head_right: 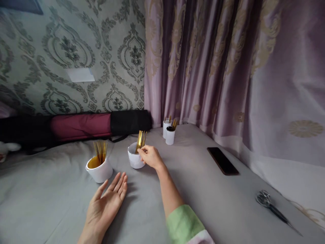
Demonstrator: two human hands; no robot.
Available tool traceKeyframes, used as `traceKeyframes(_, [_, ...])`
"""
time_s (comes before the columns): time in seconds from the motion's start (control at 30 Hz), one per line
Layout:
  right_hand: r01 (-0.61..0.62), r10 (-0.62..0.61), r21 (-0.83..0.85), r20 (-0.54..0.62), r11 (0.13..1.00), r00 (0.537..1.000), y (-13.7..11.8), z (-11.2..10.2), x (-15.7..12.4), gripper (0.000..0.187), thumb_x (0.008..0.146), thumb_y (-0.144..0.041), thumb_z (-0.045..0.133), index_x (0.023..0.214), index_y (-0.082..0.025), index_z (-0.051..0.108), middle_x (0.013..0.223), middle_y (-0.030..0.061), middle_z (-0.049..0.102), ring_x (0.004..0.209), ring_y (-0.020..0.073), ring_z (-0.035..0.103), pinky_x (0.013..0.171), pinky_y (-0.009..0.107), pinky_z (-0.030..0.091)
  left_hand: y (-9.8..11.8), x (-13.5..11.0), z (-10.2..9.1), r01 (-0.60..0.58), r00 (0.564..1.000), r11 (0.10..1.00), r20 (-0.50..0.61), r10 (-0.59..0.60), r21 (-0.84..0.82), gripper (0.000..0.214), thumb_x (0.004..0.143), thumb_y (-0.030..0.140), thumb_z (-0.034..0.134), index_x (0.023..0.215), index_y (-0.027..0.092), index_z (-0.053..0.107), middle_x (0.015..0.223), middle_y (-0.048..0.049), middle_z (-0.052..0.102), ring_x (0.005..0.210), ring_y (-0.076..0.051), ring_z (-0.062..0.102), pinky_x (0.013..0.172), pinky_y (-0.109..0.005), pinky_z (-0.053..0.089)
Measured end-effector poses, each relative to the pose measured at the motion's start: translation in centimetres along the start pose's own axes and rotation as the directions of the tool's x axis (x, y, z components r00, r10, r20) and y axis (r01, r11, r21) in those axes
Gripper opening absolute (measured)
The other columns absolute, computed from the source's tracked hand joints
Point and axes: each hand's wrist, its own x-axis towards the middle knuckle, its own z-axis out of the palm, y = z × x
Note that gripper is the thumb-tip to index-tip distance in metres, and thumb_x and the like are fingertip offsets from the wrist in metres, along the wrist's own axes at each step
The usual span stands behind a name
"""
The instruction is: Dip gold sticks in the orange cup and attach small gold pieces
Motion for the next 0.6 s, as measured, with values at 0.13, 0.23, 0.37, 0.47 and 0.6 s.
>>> traceKeyframes(0.13, [-0.007, 0.007, 0.002, -0.026, 1.000, 1.000, 0.0, -0.6, -0.1, 0.029, 0.079, -0.044, 0.051, 0.076, -0.016, 0.058, 0.050, -0.0033, 0.056, 0.036, 0.0053, 0.047, 0.037, 0.015, 0.035, 0.0, 0.0, -0.1, -0.011, 1.000, 1.000, 0.001, 0.011, 0.010, 0.051, 0.085, 0.018, 0.046, 0.134, 0.007, 0.035, 0.125, -0.0210, 0.050, 0.116, -0.027, 0.049, 0.084, -0.036, 0.051])
traceKeyframes(0.23, [-0.020, 0.020, -0.003, -0.044, 1.000, 0.999, 0.0, -1.0, 0.0, 0.029, 0.079, -0.044, 0.052, 0.076, -0.016, 0.057, 0.050, -0.0035, 0.056, 0.035, 0.0049, 0.047, 0.036, 0.015, 0.035, 0.0, 0.0, -0.2, -0.009, 1.000, 1.000, 0.001, 0.009, 0.013, 0.051, 0.085, 0.018, 0.045, 0.134, 0.008, 0.035, 0.126, -0.0211, 0.050, 0.116, -0.027, 0.049, 0.084, -0.037, 0.051])
traceKeyframes(0.37, [-0.051, 0.050, -0.015, -0.066, 0.999, 0.997, 0.2, -1.5, 0.1, 0.028, 0.079, -0.044, 0.052, 0.076, -0.016, 0.057, 0.050, -0.0036, 0.056, 0.035, 0.0050, 0.047, 0.036, 0.015, 0.035, 0.0, 0.1, -0.3, -0.007, 1.000, 1.000, -0.006, 0.007, 0.009, 0.052, 0.085, 0.019, 0.046, 0.134, 0.008, 0.035, 0.125, -0.0212, 0.050, 0.115, -0.027, 0.050, 0.084, -0.037, 0.052])
traceKeyframes(0.47, [-0.063, 0.061, -0.022, -0.084, 0.998, 0.995, 0.3, -1.9, 0.2, 0.028, 0.078, -0.043, 0.052, 0.076, -0.016, 0.057, 0.050, -0.0033, 0.056, 0.036, 0.0053, 0.048, 0.035, 0.015, 0.035, 0.0, 0.0, -0.2, -0.001, 1.000, 1.000, -0.012, 0.002, 0.007, 0.052, 0.084, 0.018, 0.046, 0.134, 0.009, 0.035, 0.125, -0.0210, 0.051, 0.114, -0.027, 0.050, 0.083, -0.037, 0.052])
traceKeyframes(0.6, [-0.085, 0.080, -0.037, -0.115, 0.996, 0.990, 0.4, -2.5, 0.1, 0.028, 0.078, -0.044, 0.052, 0.075, -0.016, 0.058, 0.049, -0.0029, 0.056, 0.036, 0.0055, 0.048, 0.034, 0.014, 0.034, 0.0, -0.1, 0.0, 0.005, 0.999, 1.000, -0.036, -0.005, 0.002, 0.051, 0.084, 0.019, 0.045, 0.134, 0.012, 0.036, 0.124, -0.0203, 0.052, 0.112, -0.027, 0.053, 0.082, -0.037, 0.053])
